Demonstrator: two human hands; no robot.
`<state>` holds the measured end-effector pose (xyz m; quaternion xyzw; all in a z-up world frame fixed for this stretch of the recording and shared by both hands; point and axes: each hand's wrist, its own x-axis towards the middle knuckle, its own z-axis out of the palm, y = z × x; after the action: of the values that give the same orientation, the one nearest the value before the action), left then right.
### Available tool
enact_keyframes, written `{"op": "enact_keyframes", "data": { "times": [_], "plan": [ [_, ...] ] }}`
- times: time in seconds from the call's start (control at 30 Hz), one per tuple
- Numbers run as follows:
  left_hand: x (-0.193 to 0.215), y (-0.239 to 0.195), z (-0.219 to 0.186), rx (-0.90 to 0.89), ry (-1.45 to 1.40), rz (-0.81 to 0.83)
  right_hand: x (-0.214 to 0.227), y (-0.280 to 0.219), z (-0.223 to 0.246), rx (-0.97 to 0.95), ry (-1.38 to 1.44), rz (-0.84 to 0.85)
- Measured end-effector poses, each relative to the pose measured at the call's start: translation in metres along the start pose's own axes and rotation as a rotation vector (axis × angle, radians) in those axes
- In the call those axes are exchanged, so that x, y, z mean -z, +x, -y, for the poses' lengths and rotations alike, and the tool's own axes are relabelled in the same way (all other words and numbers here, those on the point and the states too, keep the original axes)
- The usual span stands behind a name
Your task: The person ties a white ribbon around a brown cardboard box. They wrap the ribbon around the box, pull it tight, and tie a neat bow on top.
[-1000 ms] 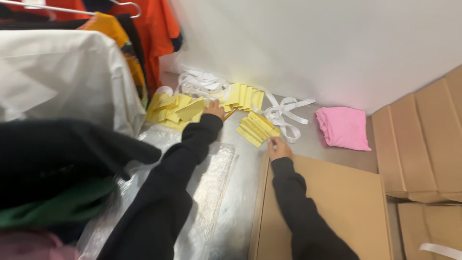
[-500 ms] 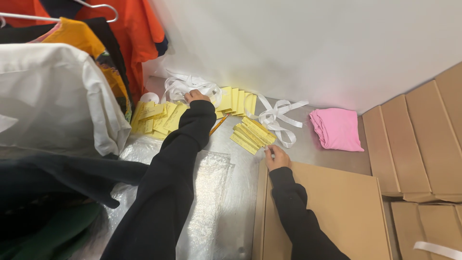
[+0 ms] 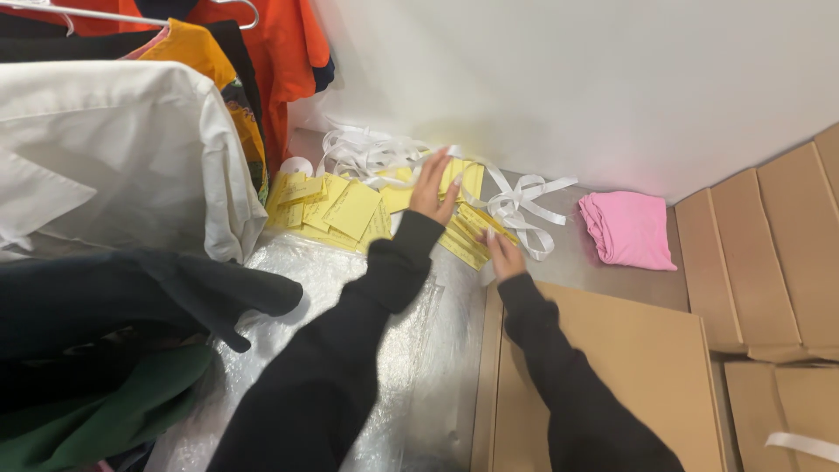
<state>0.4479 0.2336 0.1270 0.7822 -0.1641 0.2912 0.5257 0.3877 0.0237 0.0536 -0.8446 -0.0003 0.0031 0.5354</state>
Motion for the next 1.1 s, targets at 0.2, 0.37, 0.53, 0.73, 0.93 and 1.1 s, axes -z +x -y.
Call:
{"op": "enact_keyframes", "data": {
  "times": [0.2,0.37,0.53,0.73,0.93,1.1],
  "plan": [
    [-0.023,-0.077,-0.014,0.796,-0.996,0.096,-0.036,0.018,0.166,-0.560,1.213,0.342],
    [0.034,-0.144,0.018,1.114,0.127,0.564,-0.003,0.074,0.120,-0.414,1.218,0.224],
    [0.064,-0.190,0.131,1.021,0.779,0.798,0.053,0.073,0.099,-0.268,1.144,0.085],
    [0.087,-0.190,0.131,1.072,0.757,0.670,0.128,0.010,0.105,-0.128,1.031,-0.206],
    [0.095,-0.189,0.118,1.116,0.710,0.532,0.181,-0.045,0.025,0.238,0.438,-0.595],
    [0.005,-0.173,0.029,1.092,0.069,0.390,0.099,-0.161,0.079,0.393,0.132,0.223]
  ]
}}
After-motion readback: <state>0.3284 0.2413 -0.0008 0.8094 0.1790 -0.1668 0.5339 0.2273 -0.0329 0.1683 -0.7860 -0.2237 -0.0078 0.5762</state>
